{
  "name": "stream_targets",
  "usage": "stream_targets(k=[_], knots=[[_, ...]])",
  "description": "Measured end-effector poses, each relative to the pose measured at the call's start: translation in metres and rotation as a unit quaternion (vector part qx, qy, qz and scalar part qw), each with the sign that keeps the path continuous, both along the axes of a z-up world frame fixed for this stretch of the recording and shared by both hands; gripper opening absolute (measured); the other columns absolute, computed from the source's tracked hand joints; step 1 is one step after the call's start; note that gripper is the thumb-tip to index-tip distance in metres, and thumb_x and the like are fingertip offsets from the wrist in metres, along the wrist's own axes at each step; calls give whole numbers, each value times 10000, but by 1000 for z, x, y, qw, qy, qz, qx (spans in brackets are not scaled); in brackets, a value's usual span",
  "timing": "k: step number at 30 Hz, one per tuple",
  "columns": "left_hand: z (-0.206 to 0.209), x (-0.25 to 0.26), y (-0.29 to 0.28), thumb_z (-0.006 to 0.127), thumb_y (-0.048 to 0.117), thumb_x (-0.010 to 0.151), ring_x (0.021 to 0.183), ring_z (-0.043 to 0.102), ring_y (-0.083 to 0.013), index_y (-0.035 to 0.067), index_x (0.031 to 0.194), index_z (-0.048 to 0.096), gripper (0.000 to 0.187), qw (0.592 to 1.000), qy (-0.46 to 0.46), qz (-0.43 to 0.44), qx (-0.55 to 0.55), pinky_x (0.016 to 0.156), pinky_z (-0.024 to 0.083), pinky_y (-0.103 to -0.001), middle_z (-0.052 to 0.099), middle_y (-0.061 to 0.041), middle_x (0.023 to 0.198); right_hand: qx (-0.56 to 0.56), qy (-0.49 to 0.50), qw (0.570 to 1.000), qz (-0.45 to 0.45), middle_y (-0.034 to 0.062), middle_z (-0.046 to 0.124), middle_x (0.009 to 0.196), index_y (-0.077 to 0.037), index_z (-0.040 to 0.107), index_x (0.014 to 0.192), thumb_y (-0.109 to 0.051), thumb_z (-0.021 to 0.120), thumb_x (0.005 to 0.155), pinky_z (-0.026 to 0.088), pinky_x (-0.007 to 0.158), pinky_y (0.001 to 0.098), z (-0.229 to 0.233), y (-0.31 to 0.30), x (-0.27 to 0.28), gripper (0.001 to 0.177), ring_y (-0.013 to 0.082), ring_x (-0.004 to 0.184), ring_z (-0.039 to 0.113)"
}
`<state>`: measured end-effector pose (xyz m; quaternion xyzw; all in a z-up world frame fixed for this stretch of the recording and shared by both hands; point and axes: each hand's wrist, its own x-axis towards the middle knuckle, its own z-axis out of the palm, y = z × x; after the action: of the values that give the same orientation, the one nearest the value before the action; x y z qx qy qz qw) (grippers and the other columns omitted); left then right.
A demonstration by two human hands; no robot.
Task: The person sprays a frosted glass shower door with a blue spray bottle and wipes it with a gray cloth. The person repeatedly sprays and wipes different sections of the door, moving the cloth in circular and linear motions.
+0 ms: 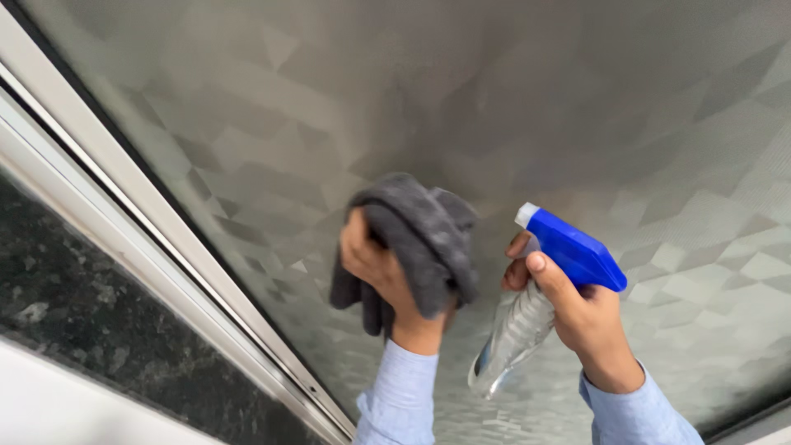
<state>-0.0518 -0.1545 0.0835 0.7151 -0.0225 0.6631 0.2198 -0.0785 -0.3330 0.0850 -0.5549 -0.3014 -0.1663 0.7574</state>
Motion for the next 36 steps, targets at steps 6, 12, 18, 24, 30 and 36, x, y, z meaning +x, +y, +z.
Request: stream_targets(k=[6,12,18,24,30,36], knots=[[-9,0,-37,601,331,1027,1391,410,-379,156,1392,511,414,994,-3,-74,83,1142,344,-530,459,-188,1512,-46,23,986,-161,48,639,878,55,695,1161,-143,693,987,431,682,266,0,-28,-7,264,116,764,547],[-5,10,-18,617,296,984,1347,406,-373,178,1274,570,317,995,-6,-10,95,1131,360,-534,473,-144,1464,-83,2,990,-115,57,699,788,19,700,1074,-193,653,982,498,659,267,8,-43,-4,236,125,731,651],[-14,21,53,616,398,1003,1395,418,-390,65,1373,498,511,999,-24,-8,-25,1179,352,-522,448,-212,1512,-52,29,994,-87,77,686,797,29,686,1068,-182,648,982,498,685,293,11,-50,-7,231,150,751,650],[-48,20,141,614,499,1022,1443,431,-407,-47,1471,426,732,963,115,-37,-241,1226,344,-510,422,-281,1560,-53,16,995,-88,76,681,839,33,683,1082,-174,649,980,512,706,302,5,-55,-19,233,150,761,658],[-61,29,144,688,434,1079,1461,282,-526,-227,1515,272,895,977,-21,183,-107,1222,248,-515,246,-421,1566,-46,25,997,-62,88,699,838,44,701,1064,-167,658,963,541,675,319,4,-60,-26,238,163,738,668],[-43,23,81,639,367,1061,1291,590,-397,-94,1346,578,546,980,51,-25,-191,1110,469,-422,580,-295,1406,-34,23,998,-56,94,692,996,50,670,1138,-161,654,973,530,694,323,0,-71,-27,268,167,781,660]])
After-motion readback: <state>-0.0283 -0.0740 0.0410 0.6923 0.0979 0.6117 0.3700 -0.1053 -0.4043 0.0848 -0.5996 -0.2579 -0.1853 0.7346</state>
